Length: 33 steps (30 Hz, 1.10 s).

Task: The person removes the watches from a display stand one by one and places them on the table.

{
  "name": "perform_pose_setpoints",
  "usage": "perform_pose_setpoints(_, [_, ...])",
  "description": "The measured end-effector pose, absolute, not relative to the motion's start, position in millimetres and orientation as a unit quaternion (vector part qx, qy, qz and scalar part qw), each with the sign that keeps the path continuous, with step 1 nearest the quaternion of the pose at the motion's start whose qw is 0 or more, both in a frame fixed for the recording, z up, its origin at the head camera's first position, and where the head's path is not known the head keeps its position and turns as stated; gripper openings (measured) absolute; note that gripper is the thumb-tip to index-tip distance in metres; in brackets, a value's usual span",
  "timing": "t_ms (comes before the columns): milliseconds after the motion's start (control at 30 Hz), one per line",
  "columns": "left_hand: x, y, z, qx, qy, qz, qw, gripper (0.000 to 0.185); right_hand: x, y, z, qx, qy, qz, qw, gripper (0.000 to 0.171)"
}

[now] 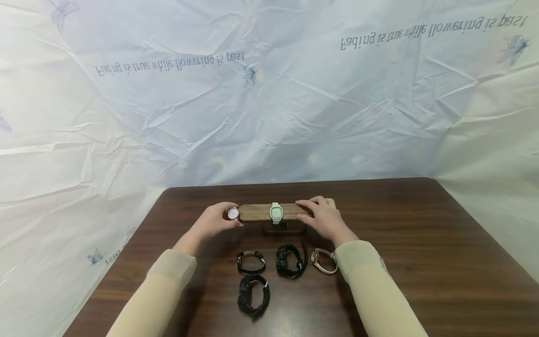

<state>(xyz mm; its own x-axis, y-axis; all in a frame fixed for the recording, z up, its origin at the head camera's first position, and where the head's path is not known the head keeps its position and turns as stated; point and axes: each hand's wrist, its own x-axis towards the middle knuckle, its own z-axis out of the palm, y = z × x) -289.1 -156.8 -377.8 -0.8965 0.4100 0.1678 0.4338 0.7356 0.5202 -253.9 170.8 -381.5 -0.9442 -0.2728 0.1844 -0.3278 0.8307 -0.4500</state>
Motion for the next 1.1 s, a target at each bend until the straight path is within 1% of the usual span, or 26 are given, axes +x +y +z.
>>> perform_pose_setpoints(233, [-284.6,-158.6,-374.8,-0.220,-0.935,-0.278,0.017,0.043,-253.8,171.3,-381.0,0.163,-0.953,0.250,0.056,0.050])
perform_pose_setpoints(567, [-278.8,-163.2,-373.8,-0.238,-0.935,-0.258,0.050,0.039,-254.6,171.2,-380.9,0.154,-0.955,0.250,0.047,0.049])
perform_pose_setpoints(867, [-275.3,-164.3,-373.5,-0.234,-0.931,-0.275,0.056,0.034,-255.0,171.8,-382.5,0.155,-0.955,0.249,0.048,0.050])
perform_pose_setpoints(1100, [-270.3,-163.8,-369.3,-0.247,-0.925,-0.280,0.065,0.031,-255.8,172.3,-383.0,0.156,-0.955,0.248,0.049,0.050])
